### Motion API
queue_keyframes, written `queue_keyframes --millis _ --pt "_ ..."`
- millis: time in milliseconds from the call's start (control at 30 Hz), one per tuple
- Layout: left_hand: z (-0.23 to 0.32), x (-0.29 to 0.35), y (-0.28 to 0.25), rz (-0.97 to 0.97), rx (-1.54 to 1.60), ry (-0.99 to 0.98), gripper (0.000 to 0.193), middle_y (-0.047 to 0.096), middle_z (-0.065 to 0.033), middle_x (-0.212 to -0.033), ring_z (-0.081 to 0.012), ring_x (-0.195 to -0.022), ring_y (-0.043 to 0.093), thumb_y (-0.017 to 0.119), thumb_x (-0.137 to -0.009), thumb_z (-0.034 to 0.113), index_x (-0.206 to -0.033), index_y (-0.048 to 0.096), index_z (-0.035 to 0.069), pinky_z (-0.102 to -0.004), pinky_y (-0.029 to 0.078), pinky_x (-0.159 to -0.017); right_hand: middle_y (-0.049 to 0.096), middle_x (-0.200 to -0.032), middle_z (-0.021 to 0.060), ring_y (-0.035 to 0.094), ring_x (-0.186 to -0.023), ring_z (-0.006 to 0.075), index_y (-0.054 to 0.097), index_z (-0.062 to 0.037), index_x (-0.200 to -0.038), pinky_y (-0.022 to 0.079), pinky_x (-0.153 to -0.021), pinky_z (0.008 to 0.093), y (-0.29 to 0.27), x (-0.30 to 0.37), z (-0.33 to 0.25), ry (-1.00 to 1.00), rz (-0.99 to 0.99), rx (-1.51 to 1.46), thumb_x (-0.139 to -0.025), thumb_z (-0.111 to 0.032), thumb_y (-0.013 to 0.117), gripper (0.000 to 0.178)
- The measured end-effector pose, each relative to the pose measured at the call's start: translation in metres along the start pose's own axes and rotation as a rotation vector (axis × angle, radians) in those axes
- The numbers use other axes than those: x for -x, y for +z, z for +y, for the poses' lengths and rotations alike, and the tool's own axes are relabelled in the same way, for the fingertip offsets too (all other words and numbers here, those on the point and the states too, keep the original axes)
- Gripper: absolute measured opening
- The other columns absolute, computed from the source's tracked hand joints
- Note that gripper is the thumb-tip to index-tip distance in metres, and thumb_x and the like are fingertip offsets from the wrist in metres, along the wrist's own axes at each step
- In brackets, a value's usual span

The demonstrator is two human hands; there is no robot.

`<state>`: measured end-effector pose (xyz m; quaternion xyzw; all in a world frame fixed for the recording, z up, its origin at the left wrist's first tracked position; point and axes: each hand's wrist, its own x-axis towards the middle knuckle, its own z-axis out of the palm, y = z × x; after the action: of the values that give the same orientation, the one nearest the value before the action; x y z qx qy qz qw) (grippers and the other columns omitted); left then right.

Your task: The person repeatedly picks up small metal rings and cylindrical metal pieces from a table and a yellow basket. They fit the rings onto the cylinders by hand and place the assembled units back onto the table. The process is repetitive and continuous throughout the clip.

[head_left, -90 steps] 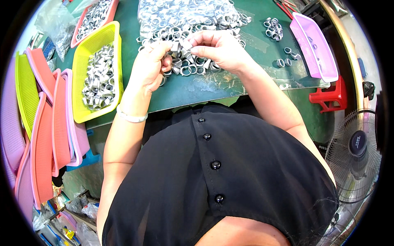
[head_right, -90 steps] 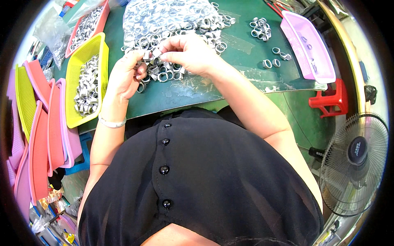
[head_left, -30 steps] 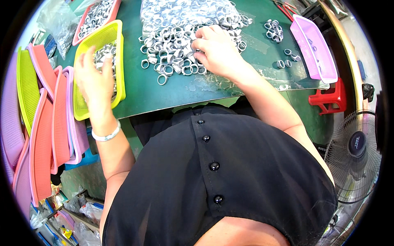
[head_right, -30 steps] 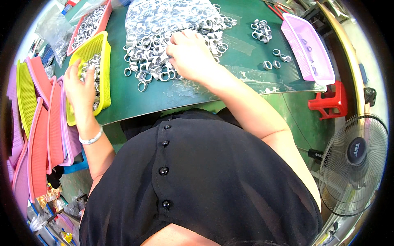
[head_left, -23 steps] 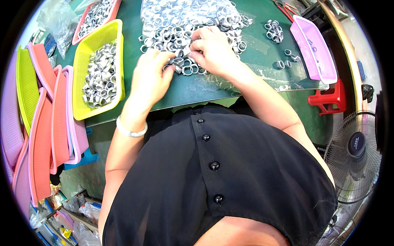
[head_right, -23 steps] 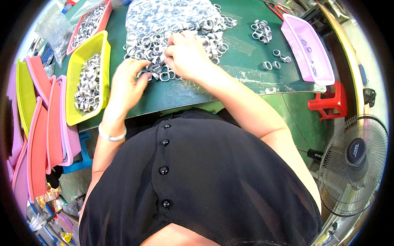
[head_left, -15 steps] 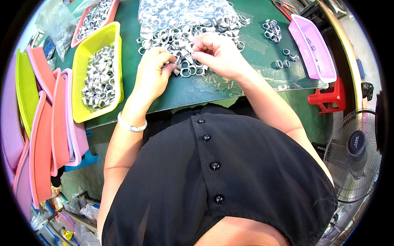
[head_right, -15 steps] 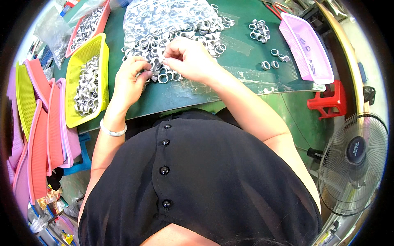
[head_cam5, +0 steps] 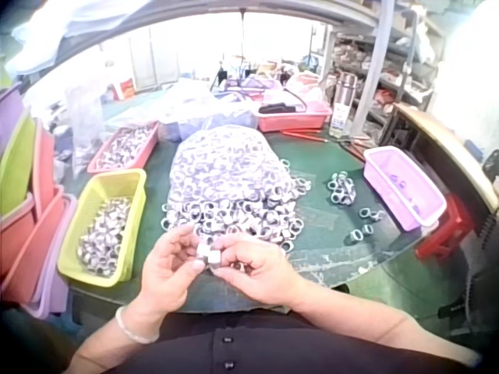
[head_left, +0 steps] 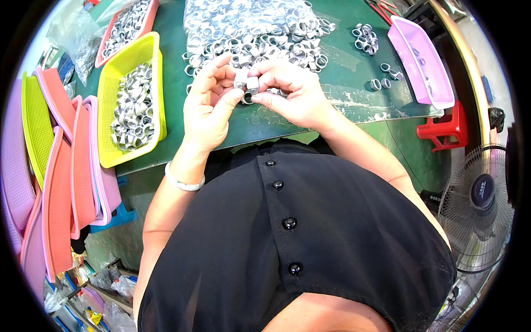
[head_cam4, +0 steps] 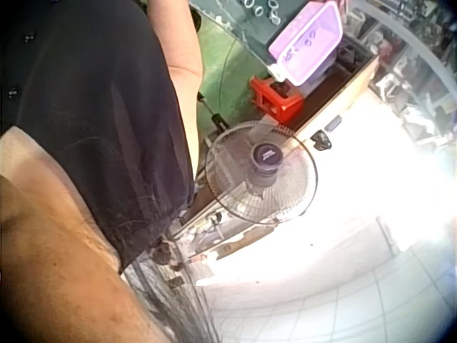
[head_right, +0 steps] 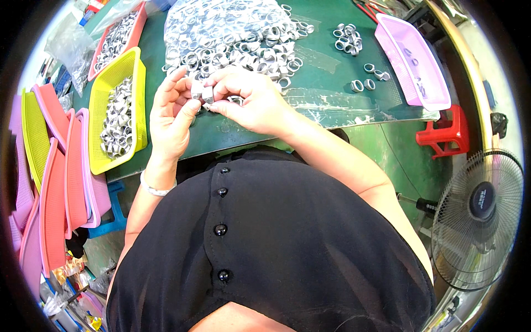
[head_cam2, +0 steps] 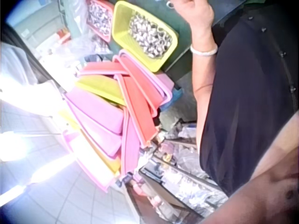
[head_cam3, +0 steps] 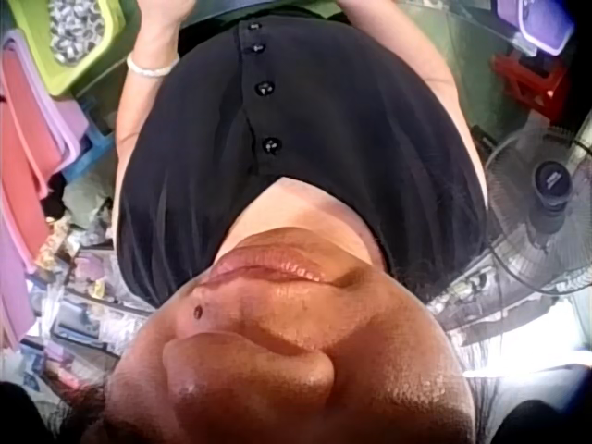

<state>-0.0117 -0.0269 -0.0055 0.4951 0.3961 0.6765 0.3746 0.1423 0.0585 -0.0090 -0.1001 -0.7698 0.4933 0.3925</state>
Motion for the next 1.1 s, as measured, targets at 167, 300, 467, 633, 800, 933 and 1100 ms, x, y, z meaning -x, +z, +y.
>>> queue_keyframes --millis 167,300,467,633,800,933,1100 --pt "0.007 0.001 0.003 -0.063 -0.019 -0.130 0.023 0.057 -0.0020 -0.091 -0.0070 -0.075 0.051 0.053 -0.087 0.008 -0.109 0.054 0.001 -0.0187 0.043 -0.067 0.059 -0.089 0.0080 0.058 -0.079 0.0126 0.052 -0.0016 -0.099 0.048 -0.067 0.0237 0.003 -0.001 -0.016 0.299 0.045 -0.411 -0.080 -0.001 0.059 0.020" --pt "0.008 -0.002 0.000 -0.009 0.247 -0.478 0.026 0.059 -0.0002 -0.075 -0.0059 -0.060 0.049 0.049 -0.090 0.030 -0.091 0.058 0.005 -0.0176 0.040 -0.054 0.059 -0.082 0.0088 0.059 -0.066 0.0133 0.050 -0.0013 -0.101 0.048 -0.057 0.0234 -0.003 -0.003 -0.014 0.558 0.043 -0.685 -0.086 -0.012 0.053 0.019" --pt "0.003 0.002 -0.002 0.031 0.469 -0.636 0.029 0.058 -0.0015 -0.072 -0.0078 -0.057 0.049 0.048 -0.090 0.034 -0.086 0.057 0.006 -0.0188 0.042 -0.053 0.060 -0.077 0.0086 0.058 -0.057 0.0128 0.051 -0.0015 -0.099 0.045 -0.049 0.0207 -0.003 -0.002 -0.013 0.710 0.052 -0.824 -0.089 -0.018 0.049 0.020" --pt "0.006 0.002 -0.001 0.005 0.522 -0.690 0.034 0.059 -0.0038 -0.076 -0.0110 -0.062 0.054 0.044 -0.091 0.036 -0.086 0.056 0.004 -0.0204 0.044 -0.055 0.060 -0.074 0.0051 0.056 -0.057 0.0092 0.054 -0.0011 -0.101 0.043 -0.049 0.0184 -0.002 -0.001 -0.015 0.655 -0.002 -0.565 -0.088 -0.018 0.051 0.021" --pt "0.001 0.009 -0.011 0.096 0.602 -0.778 0.034 0.059 -0.0068 -0.083 -0.0148 -0.070 0.058 0.043 -0.092 0.033 -0.090 0.056 0.002 -0.0227 0.046 -0.054 0.060 -0.074 0.0023 0.055 -0.058 0.0055 0.056 -0.0007 -0.105 0.043 -0.052 0.0176 -0.002 -0.002 -0.018 0.577 -0.074 -0.393 -0.087 -0.015 0.052 0.023" --pt "0.000 0.015 -0.022 0.175 0.385 -0.711 0.020 0.060 -0.0052 -0.082 -0.0135 -0.069 0.057 0.053 -0.087 0.023 -0.087 0.058 0.004 -0.0223 0.045 -0.054 0.060 -0.074 0.0025 0.057 -0.065 0.0116 0.060 -0.0025 -0.096 0.044 -0.054 0.0245 0.001 -0.002 0.007 0.198 0.031 0.326 -0.081 -0.011 0.057 0.017" --pt "-0.010 0.010 -0.030 0.114 -0.441 -0.330 0.017 0.059 -0.0017 -0.073 -0.0089 -0.065 0.054 0.064 -0.078 0.015 -0.091 0.062 0.003 -0.0216 0.043 -0.056 0.055 -0.080 0.0053 0.053 -0.075 0.0228 0.062 -0.0048 -0.088 0.044 -0.066 0.0331 0.002 -0.017 0.014 -0.130 0.027 0.906 -0.071 -0.009 0.063 0.017"
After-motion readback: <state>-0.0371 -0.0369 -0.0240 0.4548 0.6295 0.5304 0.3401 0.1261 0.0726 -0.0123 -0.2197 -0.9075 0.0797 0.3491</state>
